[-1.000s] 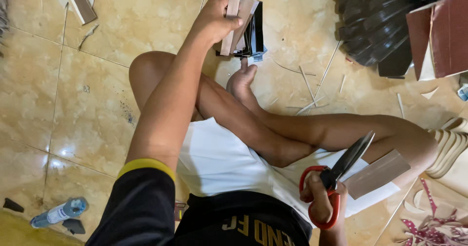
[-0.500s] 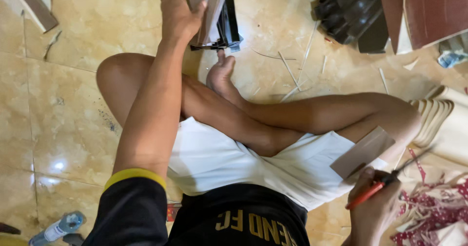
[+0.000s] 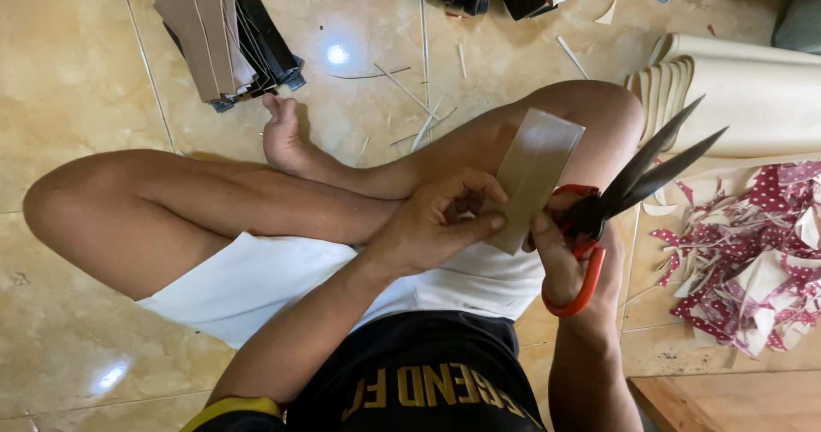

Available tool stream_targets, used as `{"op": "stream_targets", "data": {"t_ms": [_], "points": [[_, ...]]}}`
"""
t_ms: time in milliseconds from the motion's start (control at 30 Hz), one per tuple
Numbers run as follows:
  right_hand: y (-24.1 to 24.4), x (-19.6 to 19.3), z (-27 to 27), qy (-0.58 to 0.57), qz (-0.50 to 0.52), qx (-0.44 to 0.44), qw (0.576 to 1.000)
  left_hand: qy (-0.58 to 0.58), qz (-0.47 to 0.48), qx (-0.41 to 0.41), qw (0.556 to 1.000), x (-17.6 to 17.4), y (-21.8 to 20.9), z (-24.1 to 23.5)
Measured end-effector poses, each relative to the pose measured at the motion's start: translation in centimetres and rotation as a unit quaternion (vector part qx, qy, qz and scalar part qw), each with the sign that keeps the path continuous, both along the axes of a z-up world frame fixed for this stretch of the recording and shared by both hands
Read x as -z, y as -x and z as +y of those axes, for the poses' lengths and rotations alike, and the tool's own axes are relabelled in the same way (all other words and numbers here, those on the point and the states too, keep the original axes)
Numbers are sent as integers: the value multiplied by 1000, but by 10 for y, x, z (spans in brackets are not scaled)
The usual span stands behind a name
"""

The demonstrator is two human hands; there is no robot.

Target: The person sits on the floor and uses scissors to cut rectangular sheets of brown material into smaller strips. They repeatedly cut the material and place the finished strips into a growing pile on the floor.

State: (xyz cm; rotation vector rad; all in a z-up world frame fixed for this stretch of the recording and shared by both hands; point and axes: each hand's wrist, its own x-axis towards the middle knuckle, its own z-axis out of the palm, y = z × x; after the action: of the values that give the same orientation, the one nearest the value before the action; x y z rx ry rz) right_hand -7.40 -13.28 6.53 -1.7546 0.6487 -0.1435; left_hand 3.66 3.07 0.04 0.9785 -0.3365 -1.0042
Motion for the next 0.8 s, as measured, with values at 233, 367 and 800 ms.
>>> {"op": "stream_targets", "data": {"t_ms": [233,367,800], "points": [[-13,-7,28,-102,98,-86,986,17,-179,-196,964,-51,-57,43],[-24,-13,49,-52,86,-192,976,-60,-179,-183,965,-71,-68,52],[-55,-33,54,93,127,-217,963,20,-227,-217,949,-76,-50,48]]}}
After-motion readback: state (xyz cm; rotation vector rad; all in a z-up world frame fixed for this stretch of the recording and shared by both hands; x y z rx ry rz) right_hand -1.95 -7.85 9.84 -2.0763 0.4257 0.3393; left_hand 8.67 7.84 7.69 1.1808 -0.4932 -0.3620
